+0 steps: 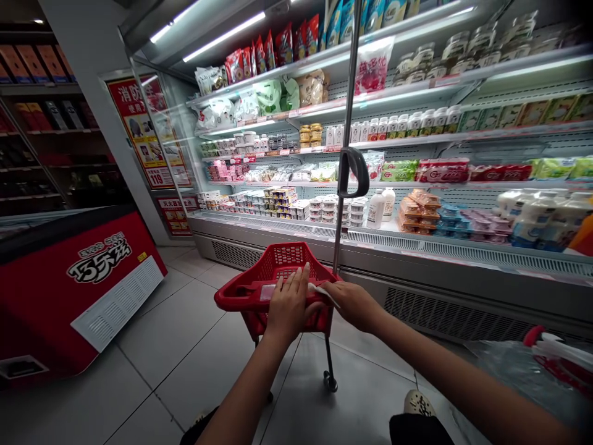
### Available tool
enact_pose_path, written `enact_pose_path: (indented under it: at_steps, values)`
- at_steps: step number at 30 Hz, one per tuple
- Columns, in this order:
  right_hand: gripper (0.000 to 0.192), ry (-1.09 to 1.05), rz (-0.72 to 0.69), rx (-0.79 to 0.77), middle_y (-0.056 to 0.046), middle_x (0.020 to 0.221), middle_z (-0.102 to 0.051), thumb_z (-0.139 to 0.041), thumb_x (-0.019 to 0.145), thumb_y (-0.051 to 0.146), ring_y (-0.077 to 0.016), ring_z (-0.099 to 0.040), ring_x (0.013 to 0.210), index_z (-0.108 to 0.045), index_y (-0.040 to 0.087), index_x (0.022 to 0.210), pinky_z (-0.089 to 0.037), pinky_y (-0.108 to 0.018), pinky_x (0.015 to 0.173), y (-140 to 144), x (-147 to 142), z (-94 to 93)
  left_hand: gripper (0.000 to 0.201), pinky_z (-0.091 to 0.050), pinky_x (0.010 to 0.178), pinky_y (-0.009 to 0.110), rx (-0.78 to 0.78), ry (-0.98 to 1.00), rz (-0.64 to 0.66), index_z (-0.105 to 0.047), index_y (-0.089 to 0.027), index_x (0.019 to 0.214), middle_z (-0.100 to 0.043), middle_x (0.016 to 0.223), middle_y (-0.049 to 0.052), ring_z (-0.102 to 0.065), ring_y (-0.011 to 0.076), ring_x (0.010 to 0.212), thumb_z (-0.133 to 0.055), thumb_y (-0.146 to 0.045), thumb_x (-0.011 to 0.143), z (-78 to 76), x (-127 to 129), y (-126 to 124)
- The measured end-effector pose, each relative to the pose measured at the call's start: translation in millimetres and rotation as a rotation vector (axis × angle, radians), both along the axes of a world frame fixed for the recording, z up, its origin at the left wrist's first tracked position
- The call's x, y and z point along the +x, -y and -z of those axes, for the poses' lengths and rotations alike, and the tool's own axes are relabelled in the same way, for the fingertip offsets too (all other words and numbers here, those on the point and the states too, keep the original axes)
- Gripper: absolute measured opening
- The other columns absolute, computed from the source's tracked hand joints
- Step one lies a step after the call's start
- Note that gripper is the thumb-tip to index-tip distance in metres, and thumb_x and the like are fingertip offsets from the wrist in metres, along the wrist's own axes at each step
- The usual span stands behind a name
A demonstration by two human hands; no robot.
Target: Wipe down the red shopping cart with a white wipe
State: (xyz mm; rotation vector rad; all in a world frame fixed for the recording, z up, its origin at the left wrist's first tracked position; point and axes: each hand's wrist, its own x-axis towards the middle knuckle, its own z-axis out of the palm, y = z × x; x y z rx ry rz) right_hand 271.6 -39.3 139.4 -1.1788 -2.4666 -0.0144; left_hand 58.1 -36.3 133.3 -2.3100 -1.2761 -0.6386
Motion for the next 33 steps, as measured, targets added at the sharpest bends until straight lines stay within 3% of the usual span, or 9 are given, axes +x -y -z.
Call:
enact_pose_path:
  at_steps: [6,10,13,15,19,23,26,30,33]
  values:
    - [0.034,-0.058,-0.349,-0.012,-0.006,0.127,-0.073,-0.041,0.105,0.024,-0.0202,-0.066,0.122,-0.061,0.027,0.132,-0.039,-0.043,0.12,-26,58,-1.5,0.081,-0.042,0.116,0.049,0.019,-0.012,0.034,-0.008,-0.019,0.166,-0.051,0.156,0.017,-0.054,0.0289,0.139,-0.039,-0.059,0.104,1.7,-1,7]
    - [0.034,-0.052,-0.368,-0.066,-0.003,0.127,-0.073,-0.039,0.107,0.03,-0.0197,-0.067,0.122,-0.063,0.028,0.13,-0.031,-0.046,0.125,-41,72,-7.3,0.08,-0.041,0.117,0.049,0.016,-0.011,0.041,-0.008,-0.018,0.166,-0.053,0.154,0.017,-0.053,0.0298,0.14,-0.04,-0.057,0.105,4.6,5,6]
    - [0.034,-0.07,-0.291,-0.045,-0.005,0.128,-0.073,-0.038,0.106,0.026,-0.0206,-0.067,0.122,-0.063,0.027,0.128,-0.039,-0.045,0.12,-35,66,-5.1,0.08,-0.041,0.116,0.051,0.016,-0.002,0.021,-0.009,-0.019,0.167,-0.052,0.155,0.018,-0.055,0.0309,0.139,-0.041,-0.057,0.104,7.7,10,3]
    - [0.031,-0.109,-0.154,0.027,-0.008,0.124,-0.074,-0.041,0.103,0.021,-0.0238,-0.068,0.12,-0.065,0.024,0.122,-0.049,-0.043,0.11,-20,52,-0.1,0.083,-0.041,0.116,0.053,0.021,0.012,0.008,-0.01,-0.02,0.167,-0.052,0.155,0.018,-0.055,0.0319,0.138,-0.045,-0.059,0.102,10.1,11,2]
    - [0.025,-0.213,0.118,0.144,-0.011,0.103,-0.077,-0.042,0.1,0.015,-0.0249,-0.074,0.095,-0.065,0.02,0.109,-0.057,-0.034,0.082,21,8,12.7,0.082,-0.039,0.117,0.053,0.015,0.026,-0.004,-0.012,-0.019,0.166,-0.051,0.155,0.018,-0.055,0.0326,0.138,-0.052,-0.049,0.102,13.2,15,-2]
    - [0.029,-0.295,0.008,0.218,-0.011,0.101,-0.077,-0.039,0.1,0.011,-0.0231,-0.074,0.095,-0.066,0.021,0.106,-0.056,-0.03,0.083,47,-22,21.9,0.077,-0.038,0.118,0.05,0.02,0.025,0.02,-0.005,-0.02,0.167,-0.052,0.155,0.017,-0.054,0.0292,0.139,-0.046,-0.025,0.102,12.0,18,-9]
    - [0.03,-0.44,0.029,0.169,-0.01,0.105,-0.078,-0.039,0.103,0.017,-0.023,-0.075,0.093,-0.066,0.021,0.116,-0.057,-0.029,0.079,45,-11,20.3,0.085,-0.038,0.117,0.05,0.015,0.045,0.052,-0.001,-0.018,0.167,-0.057,0.15,0.018,-0.056,0.03,0.136,-0.052,-0.032,0.1,9.8,18,-15]
    - [0.034,-0.693,0.269,0.17,-0.009,0.1,-0.078,-0.039,0.107,0.034,-0.0252,-0.076,0.087,-0.066,0.02,0.121,-0.059,-0.031,0.075,27,31,4.8,0.087,-0.039,0.116,0.052,0.017,0.067,0.04,-0.005,-0.018,0.167,-0.06,0.147,0.016,-0.058,0.0314,0.134,-0.053,-0.047,0.101,9.2,16,-17]
    - [0.037,-0.68,0.277,0.281,-0.012,0.12,-0.075,-0.041,0.104,0.028,-0.0281,-0.074,0.106,-0.061,0.02,0.135,-0.059,-0.039,0.09,15,47,1.2,0.084,-0.039,0.116,0.052,0.014,0.057,0.029,-0.009,-0.02,0.167,-0.057,0.15,0.016,-0.056,0.0318,0.135,-0.05,-0.052,0.102,9.9,16,-16]
